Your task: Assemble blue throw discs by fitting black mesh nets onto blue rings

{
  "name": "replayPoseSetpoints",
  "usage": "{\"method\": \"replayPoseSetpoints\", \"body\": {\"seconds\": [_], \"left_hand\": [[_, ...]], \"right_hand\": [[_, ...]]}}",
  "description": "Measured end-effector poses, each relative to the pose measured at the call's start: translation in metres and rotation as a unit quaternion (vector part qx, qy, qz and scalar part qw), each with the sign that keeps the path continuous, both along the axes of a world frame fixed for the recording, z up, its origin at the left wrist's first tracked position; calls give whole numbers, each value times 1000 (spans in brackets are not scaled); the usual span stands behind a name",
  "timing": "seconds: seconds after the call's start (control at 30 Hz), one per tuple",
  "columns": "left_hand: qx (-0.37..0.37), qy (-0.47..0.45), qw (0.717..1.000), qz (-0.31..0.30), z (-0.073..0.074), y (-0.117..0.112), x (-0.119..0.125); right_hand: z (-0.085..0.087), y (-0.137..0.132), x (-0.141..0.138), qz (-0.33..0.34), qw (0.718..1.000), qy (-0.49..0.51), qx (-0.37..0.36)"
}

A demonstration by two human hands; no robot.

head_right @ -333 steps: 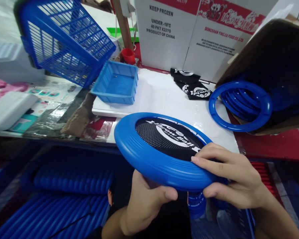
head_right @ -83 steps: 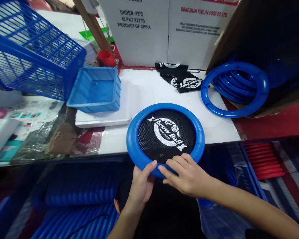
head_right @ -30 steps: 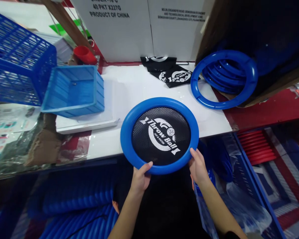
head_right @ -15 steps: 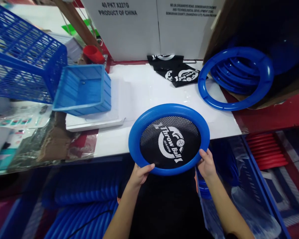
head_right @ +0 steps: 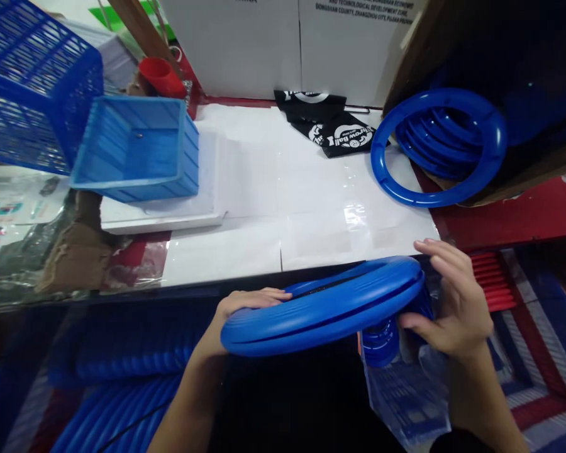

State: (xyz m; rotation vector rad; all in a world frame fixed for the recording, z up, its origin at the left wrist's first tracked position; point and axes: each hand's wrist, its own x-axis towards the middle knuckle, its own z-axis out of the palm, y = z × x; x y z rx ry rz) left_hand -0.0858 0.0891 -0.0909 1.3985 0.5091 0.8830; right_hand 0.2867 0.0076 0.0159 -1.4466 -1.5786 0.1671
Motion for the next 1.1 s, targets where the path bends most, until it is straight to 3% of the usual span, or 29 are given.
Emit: {"method": "replayPoseSetpoints", "body": {"seconds": [0.07,0.13,0.2,0.3,0.5,0.67,0.8,0.93,1.1], "left_hand": [[-16,41,999,-3,9,2,4],[-24,74,997,-8,13,1,6],[-26,90,996,-5,13,0,7],[-30,98,995,13,10,-1,1],[-25,102,994,21,6,-5,-10],[0,133,991,7,10,-9,1],[-28,137,990,31,11,-11,5],[-16,136,990,16,8,-14,4],[-31,135,990,39,-1,-13,1]], "right_hand": [[28,8,-10,115,981,-153,-32],[49,19,-23,209,942,-257,-61],[59,32,-37,293,905,-288,-108],[62,48,-53,356,872,-292,-166],[63,59,-81,399,837,-324,-190],[56,55,-111,405,800,-381,-225],[46,52,-121,406,782,-423,-210],[34,45,-121,400,788,-438,-166],[29,45,-111,370,825,-377,-200]]}}
